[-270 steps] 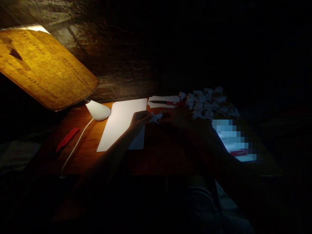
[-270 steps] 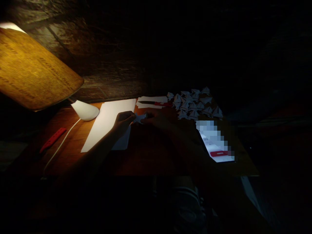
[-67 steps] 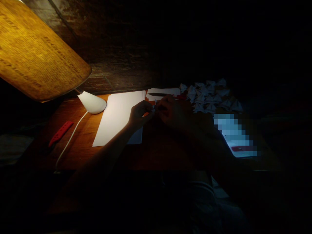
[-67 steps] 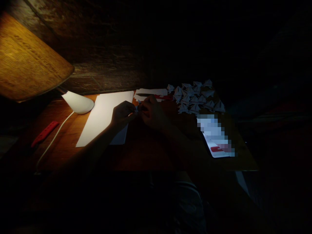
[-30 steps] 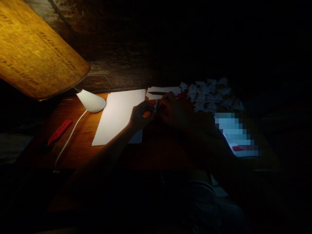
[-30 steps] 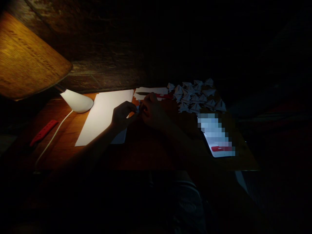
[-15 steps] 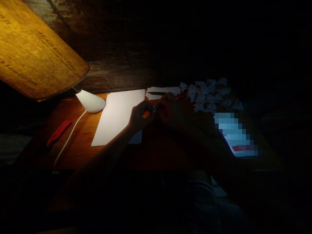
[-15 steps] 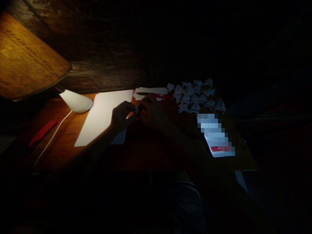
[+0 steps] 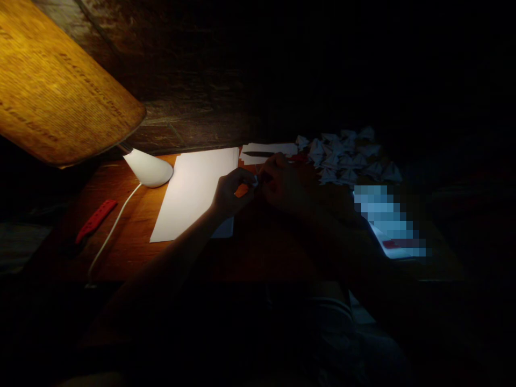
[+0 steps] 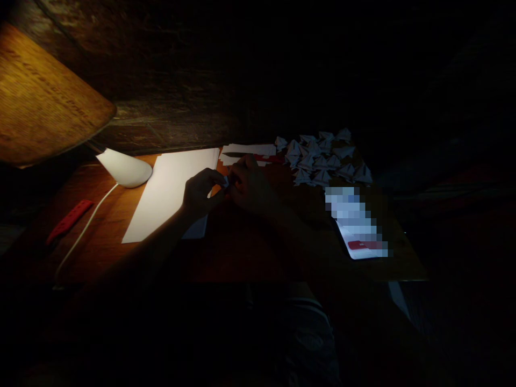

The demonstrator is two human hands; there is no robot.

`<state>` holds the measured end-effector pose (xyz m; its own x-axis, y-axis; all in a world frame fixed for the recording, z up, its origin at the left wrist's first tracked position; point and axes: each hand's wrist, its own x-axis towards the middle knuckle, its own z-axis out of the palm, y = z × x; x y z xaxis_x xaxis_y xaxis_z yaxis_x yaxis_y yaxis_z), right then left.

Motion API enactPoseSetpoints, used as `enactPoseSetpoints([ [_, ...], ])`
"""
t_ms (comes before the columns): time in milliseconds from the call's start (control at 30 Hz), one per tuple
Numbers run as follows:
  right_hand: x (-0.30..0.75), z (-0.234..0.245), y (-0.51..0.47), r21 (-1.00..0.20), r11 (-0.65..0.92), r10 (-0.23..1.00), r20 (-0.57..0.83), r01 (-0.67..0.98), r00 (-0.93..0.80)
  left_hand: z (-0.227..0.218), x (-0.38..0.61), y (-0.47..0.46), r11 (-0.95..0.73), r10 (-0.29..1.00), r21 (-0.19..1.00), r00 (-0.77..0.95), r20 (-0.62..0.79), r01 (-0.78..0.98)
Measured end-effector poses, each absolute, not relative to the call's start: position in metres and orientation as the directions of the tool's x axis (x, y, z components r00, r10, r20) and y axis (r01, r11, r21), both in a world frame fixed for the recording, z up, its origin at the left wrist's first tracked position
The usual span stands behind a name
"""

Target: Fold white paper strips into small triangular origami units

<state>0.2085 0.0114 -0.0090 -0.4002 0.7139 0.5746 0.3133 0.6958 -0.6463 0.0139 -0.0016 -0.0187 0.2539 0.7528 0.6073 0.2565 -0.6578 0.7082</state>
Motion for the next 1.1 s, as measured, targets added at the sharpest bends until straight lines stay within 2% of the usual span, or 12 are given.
enactPoseSetpoints([
  [233,0.2093,-0.0075,0.0108,-0.664,0.681,0.728,0.563,0.310,-0.392,-0.0145,0.0143,-0.0048,-0.625,0.780,0.717,0.258,0.570,0.308],
  [400,0.2105,-0.0060,0.0102,-0.660,0.679,0.729,0.559,0.322,-0.395,-0.0146,0.0142,-0.0053,-0.654,0.757,0.688,0.260,0.600,0.314],
  [833,0.2124,-0.0099,0.0112,-0.636,0.695,0.714,0.556,0.336,-0.425,-0.0124,0.0103,-0.0067,-0.649,0.758,0.619,0.307,0.576,0.442],
  [1100,0.2137,-0.0073,0.0104,-0.637,0.685,0.724,0.542,0.353,-0.427,-0.0102,0.0123,-0.0079,-0.631,0.773,0.631,0.302,0.558,0.451],
])
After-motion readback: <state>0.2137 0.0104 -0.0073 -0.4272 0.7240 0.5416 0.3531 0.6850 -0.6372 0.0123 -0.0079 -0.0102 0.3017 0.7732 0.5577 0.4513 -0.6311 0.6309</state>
